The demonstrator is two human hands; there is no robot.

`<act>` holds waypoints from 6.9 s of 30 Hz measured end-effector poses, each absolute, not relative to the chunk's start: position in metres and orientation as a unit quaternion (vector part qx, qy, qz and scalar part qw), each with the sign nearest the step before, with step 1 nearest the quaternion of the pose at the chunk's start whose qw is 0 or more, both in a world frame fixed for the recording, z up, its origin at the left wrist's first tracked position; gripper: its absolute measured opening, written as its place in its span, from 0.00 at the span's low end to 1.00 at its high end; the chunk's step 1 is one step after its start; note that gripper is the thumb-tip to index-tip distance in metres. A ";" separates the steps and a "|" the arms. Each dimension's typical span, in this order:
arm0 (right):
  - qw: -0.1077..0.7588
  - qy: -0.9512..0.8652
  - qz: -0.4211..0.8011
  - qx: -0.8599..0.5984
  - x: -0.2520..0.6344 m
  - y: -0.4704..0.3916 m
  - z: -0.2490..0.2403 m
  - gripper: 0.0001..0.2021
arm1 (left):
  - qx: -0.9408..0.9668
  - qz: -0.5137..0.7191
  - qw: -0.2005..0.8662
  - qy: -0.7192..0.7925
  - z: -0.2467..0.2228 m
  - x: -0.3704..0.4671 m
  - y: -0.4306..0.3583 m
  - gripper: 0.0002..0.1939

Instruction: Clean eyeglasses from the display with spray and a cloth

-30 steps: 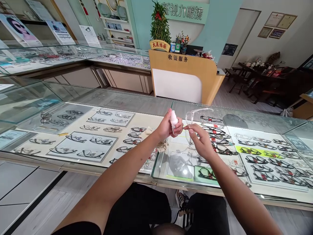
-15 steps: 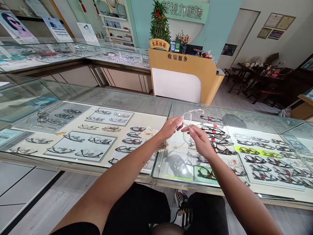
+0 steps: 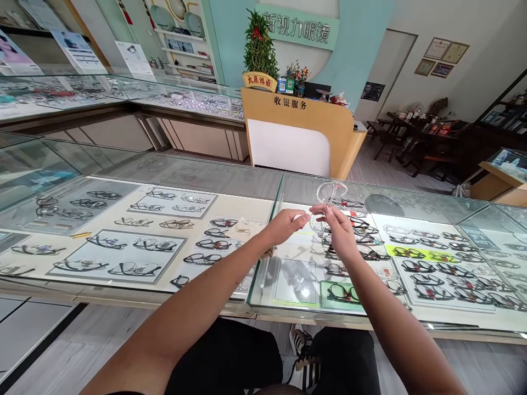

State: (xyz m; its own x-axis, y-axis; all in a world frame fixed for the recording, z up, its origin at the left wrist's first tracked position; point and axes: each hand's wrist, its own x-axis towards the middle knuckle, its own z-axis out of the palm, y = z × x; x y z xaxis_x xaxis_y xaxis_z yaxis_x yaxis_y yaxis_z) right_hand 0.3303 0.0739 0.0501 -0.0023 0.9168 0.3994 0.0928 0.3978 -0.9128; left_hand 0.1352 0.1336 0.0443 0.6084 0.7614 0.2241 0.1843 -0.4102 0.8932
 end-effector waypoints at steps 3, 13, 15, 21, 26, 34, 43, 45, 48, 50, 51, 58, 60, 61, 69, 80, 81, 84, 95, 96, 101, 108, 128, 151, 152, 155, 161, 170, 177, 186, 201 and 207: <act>0.569 -0.611 0.353 -0.423 0.330 0.074 0.051 0.21 | 0.781 0.313 0.442 0.310 0.040 0.139 0.132 0.28; 0.576 -0.600 0.353 -0.428 0.333 0.074 0.050 0.20 | 0.617 0.507 0.418 0.433 0.029 0.116 0.176 0.14; 0.578 -0.599 0.355 -0.424 0.334 0.074 0.049 0.19 | 0.590 0.541 0.352 0.486 0.022 0.106 0.193 0.09; 0.564 -0.609 0.341 -0.441 0.336 0.074 0.050 0.20 | 0.554 0.530 0.304 0.565 0.000 0.082 0.224 0.13; 0.561 -0.612 0.337 -0.444 0.337 0.075 0.050 0.20 | 0.548 0.493 0.292 0.610 -0.005 0.079 0.225 0.15; 0.551 -0.627 0.327 -0.444 0.336 0.074 0.053 0.22 | 0.545 0.481 0.294 0.620 -0.011 0.079 0.226 0.18; 0.560 -0.621 0.338 -0.431 0.337 0.076 0.050 0.21 | 0.521 0.498 0.314 0.618 -0.011 0.082 0.223 0.19; 0.561 -0.620 0.337 -0.432 0.337 0.076 0.050 0.21 | 0.517 0.499 0.310 0.623 -0.009 0.083 0.221 0.22; 0.561 -0.619 0.335 -0.437 0.337 0.076 0.050 0.21 | 0.506 0.504 0.303 0.631 -0.008 0.085 0.219 0.28; 0.559 -0.616 0.337 -0.441 0.337 0.076 0.050 0.21 | 0.499 0.515 0.283 0.637 -0.008 0.088 0.218 0.32; 0.559 -0.615 0.338 -0.442 0.337 0.076 0.049 0.21 | 0.494 0.521 0.266 0.643 -0.006 0.089 0.217 0.34; 0.564 -0.613 0.326 -0.447 0.337 0.075 0.052 0.21 | 0.477 0.596 0.133 0.633 0.040 0.081 0.201 0.31; 0.564 -0.613 0.322 -0.449 0.337 0.074 0.053 0.22 | 0.580 0.551 0.201 0.566 0.063 0.072 0.189 0.18; 0.565 -0.613 0.322 -0.448 0.336 0.074 0.053 0.22 | 0.637 0.491 0.264 0.533 0.073 0.067 0.182 0.12; 0.564 -0.621 0.329 -0.434 0.335 0.074 0.051 0.21 | 0.829 0.008 0.330 0.452 0.087 0.054 0.150 0.22; 0.559 -0.615 0.331 -0.447 0.337 0.077 0.049 0.21 | 0.773 0.153 0.407 0.462 0.065 0.070 0.161 0.13; 0.559 -0.616 0.330 -0.447 0.337 0.076 0.049 0.21 | 0.761 0.180 0.418 0.462 0.066 0.072 0.163 0.14; 0.556 -0.616 0.326 -0.453 0.337 0.076 0.051 0.21 | 0.707 0.256 0.439 0.491 0.071 0.077 0.165 0.17; 0.561 -0.616 0.323 -0.450 0.338 0.077 0.050 0.21 | 0.454 0.439 0.628 0.454 0.060 0.094 0.177 0.28; 0.562 -0.615 0.328 -0.447 0.338 0.077 0.050 0.21 | 0.442 0.436 0.643 0.448 0.059 0.095 0.178 0.29; 0.562 -0.612 0.338 -0.443 0.339 0.076 0.050 0.21 | 0.432 0.423 0.654 0.456 0.057 0.096 0.180 0.24; 0.569 -0.598 0.386 -0.412 0.338 0.076 0.050 0.21 | 0.506 0.376 0.639 0.440 0.060 0.099 0.169 0.17; 0.570 -0.583 0.432 -0.385 0.334 0.079 0.044 0.21 | 0.689 0.335 0.538 0.350 0.059 0.116 0.149 0.12; 0.618 -0.552 0.400 -0.392 0.338 0.079 0.050 0.21 | 0.844 0.345 0.246 0.329 0.056 0.126 0.134 0.03; 0.621 -0.548 0.398 -0.394 0.339 0.079 0.051 0.21 | 0.847 0.343 0.243 0.325 0.056 0.125 0.135 0.03; 0.634 -0.535 0.390 -0.398 0.341 0.079 0.054 0.21 | 0.847 0.335 0.260 0.320 0.060 0.123 0.134 0.03; 0.662 -0.526 0.385 -0.369 0.345 0.078 0.058 0.17 | 0.869 0.275 0.266 0.315 0.063 0.117 0.135 0.04; 0.618 -0.555 0.415 -0.371 0.339 0.071 0.063 0.20 | 0.758 0.394 0.422 0.304 0.062 0.126 0.131 0.18; 0.587 -0.581 0.431 -0.363 0.332 0.065 0.060 0.20 | 0.671 0.343 0.595 0.278 0.056 0.136 0.127 0.27; 0.550 -0.617 0.421 -0.374 0.333 0.059 0.068 0.21 | 0.651 0.405 0.567 0.301 0.061 0.138 0.124 0.23; 0.527 -0.634 0.417 -0.382 0.330 0.057 0.073 0.22 | 0.642 0.468 0.511 0.329 0.050 0.141 0.133 0.22; 0.535 -0.627 0.415 -0.385 0.332 0.057 0.073 0.20 | 0.635 0.469 0.512 0.339 0.051 0.140 0.133 0.22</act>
